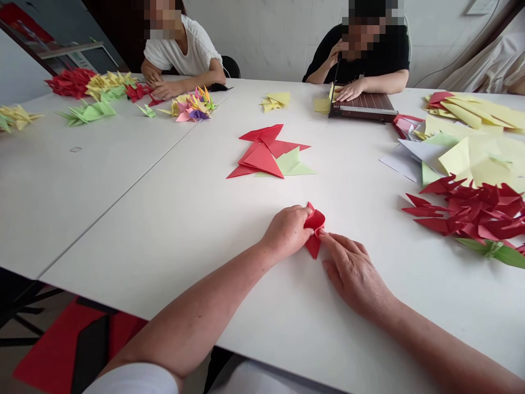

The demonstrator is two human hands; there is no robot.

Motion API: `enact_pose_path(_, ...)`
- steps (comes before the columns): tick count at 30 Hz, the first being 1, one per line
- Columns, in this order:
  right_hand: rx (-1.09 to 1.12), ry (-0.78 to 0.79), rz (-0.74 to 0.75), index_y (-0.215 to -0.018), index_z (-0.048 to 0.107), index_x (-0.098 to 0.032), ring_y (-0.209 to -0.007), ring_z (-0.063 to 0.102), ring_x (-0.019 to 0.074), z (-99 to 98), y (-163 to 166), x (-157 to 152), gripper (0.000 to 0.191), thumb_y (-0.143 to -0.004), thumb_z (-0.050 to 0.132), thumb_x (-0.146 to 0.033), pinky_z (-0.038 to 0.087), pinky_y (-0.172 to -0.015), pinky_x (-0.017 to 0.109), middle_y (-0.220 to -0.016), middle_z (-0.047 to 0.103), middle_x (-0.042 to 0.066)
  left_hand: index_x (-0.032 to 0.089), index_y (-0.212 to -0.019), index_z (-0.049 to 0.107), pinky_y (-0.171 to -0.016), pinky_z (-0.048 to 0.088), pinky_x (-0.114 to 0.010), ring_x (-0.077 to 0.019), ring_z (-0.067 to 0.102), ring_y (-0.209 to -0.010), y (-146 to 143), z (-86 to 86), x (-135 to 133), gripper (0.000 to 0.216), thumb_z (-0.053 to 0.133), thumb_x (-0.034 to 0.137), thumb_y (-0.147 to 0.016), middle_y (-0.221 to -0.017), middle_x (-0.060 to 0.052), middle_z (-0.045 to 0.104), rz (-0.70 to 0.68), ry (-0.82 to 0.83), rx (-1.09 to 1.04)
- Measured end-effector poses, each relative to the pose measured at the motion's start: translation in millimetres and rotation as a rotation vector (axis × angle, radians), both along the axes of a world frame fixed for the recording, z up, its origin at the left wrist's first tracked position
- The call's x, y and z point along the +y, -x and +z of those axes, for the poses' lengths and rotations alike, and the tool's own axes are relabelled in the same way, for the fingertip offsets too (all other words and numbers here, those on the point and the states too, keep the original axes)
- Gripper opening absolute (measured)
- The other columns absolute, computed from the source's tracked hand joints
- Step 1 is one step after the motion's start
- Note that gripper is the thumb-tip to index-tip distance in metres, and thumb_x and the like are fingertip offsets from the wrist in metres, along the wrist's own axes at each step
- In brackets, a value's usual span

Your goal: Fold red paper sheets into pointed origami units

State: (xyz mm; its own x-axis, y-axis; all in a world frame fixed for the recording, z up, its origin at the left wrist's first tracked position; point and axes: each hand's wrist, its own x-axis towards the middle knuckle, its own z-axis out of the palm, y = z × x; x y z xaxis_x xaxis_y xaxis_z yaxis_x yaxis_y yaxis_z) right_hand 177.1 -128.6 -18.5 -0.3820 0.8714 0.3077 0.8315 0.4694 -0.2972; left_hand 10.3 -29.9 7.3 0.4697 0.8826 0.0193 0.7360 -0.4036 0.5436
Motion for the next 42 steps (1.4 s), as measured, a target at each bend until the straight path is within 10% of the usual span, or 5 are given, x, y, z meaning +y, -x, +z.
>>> enact_pose_path(19, -0.108, -0.048, 0.003, -0.131, 0.048, -0.008, -0.121, 0.049, 0.0292, 4.6, 5.9, 0.2, 0.044, -0.088, 0.041, -0.006, 0.044, -0.089, 0.044, -0.134, 0.055, 0.015, 0.023, -0.073, 0.066, -0.065, 0.044, -0.021, -0.0118, 0.059, -0.076, -8.6, 12.4, 9.5, 0.022, 0.048, 0.01, -0.07, -0.089, 0.003, 0.065, -0.008, 0.2, -0.197)
enact_pose_path(28, -0.093, -0.049, 0.044, -0.126, 0.054, -0.008, -0.118, 0.05, 0.0294, 4.4, 2.8, 1.9, 0.046, -0.081, 0.045, -0.005, 0.044, -0.087, 0.043, -0.133, 0.056, 0.016, 0.018, -0.058, 0.039, -0.05, 0.031, -0.019, -0.0081, 0.04, -0.055, -13.9, 0.6, 14.7, 0.016, 0.045, 0.015, -0.072, -0.059, 0.006, 0.045, 0.088, 0.151, -0.209)
enact_pose_path(42, -0.066, 0.014, 0.023, -0.11, 0.06, -0.016, -0.106, 0.054, 0.0244, 9.6, 2.2, 3.8, 0.035, -0.081, 0.045, -0.005, 0.042, -0.084, 0.039, -0.121, 0.06, 0.012, 0.022, -0.091, 0.066, -0.062, 0.05, -0.022, -0.0145, 0.064, -0.076, -12.5, 20.6, 6.4, 0.022, 0.061, 0.021, -0.07, -0.086, 0.001, 0.07, 0.034, 0.326, -0.194)
